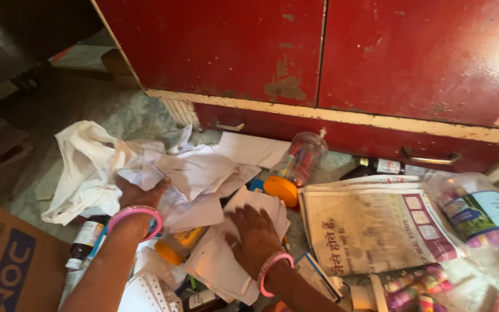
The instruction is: The person sorts through a cluttered pile of items on the floor, including papers, pens, plastic bottles, and small boxes. They pick up and examine various objects, such as a notepad, a pen, and a plastic bottle, before placing them back down or moving them aside.
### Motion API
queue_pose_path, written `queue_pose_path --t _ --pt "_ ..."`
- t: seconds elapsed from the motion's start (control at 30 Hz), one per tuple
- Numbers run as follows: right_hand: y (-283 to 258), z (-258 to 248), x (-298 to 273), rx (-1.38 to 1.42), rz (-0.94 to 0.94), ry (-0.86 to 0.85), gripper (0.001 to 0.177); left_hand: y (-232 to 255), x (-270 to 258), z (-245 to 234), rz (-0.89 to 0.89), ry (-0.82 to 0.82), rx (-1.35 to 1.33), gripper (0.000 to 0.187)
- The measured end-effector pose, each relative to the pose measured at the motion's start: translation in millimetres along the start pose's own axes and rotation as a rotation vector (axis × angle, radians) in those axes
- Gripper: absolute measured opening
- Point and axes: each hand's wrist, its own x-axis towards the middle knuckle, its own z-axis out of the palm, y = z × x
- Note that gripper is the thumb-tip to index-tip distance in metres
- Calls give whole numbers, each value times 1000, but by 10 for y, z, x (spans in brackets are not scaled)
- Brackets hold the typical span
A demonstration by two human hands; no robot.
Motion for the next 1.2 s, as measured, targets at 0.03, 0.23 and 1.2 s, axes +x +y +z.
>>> queue_pose_path --t 0.03,0.23,1.2 --pt "22 -37 -32 23 36 82 56 12 -113 21 79 76 129 123" --pt "273 -456 30 -11 207 431 68 538 -958 380 750 49 469 90" --pt "1628 -942 -269 -312 487 147 62 1129 -2157 1275 1304 -287 841 23"
